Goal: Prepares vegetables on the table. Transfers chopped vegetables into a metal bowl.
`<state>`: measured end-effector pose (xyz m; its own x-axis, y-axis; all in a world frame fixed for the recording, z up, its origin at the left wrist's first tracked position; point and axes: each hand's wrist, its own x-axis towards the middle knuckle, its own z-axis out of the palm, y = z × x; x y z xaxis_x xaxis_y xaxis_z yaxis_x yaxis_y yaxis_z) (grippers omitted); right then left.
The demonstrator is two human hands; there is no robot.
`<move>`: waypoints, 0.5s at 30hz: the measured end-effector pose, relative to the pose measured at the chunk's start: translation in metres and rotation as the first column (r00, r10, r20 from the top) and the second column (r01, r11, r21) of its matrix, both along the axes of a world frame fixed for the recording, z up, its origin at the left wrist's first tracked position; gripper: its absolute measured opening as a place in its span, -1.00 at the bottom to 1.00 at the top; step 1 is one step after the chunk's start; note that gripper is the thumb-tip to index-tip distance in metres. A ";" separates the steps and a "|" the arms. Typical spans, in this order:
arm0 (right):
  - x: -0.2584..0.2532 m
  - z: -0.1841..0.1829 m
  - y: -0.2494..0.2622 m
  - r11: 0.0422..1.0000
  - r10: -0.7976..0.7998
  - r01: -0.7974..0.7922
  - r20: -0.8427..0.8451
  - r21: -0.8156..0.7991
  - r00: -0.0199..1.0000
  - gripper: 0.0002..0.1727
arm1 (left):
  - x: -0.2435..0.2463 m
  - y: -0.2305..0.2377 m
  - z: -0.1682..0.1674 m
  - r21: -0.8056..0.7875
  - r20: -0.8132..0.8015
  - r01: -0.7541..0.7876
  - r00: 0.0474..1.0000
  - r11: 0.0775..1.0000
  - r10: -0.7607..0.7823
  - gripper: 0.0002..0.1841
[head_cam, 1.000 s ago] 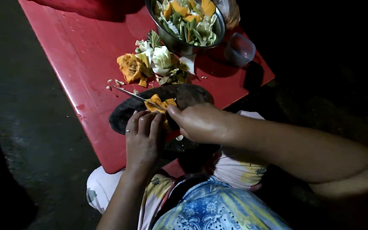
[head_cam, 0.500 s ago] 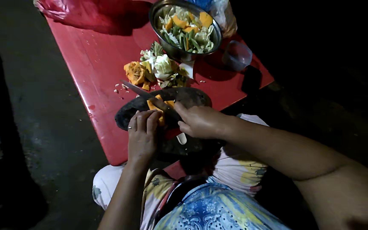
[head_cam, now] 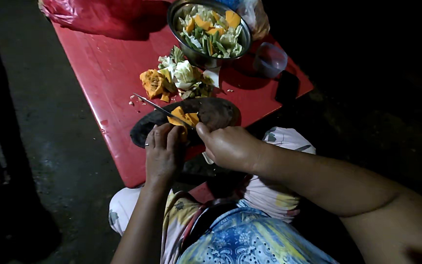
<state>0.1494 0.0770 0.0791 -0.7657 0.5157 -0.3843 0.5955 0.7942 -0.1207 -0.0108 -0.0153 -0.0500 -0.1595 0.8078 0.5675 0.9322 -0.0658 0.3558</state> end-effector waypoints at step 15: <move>-0.035 -0.007 0.013 0.993 0.016 -0.008 0.066 -0.120 0.998 -0.33 | -0.002 0.000 0.000 0.040 0.037 0.037 0.999 0.999 -0.038 -0.68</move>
<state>0.1143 0.0901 0.0718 -0.7424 0.4538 -0.4930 0.5955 0.7840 -0.1751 -0.0126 -0.0154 -0.0497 -0.1516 0.7909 0.5929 0.9146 -0.1153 0.3876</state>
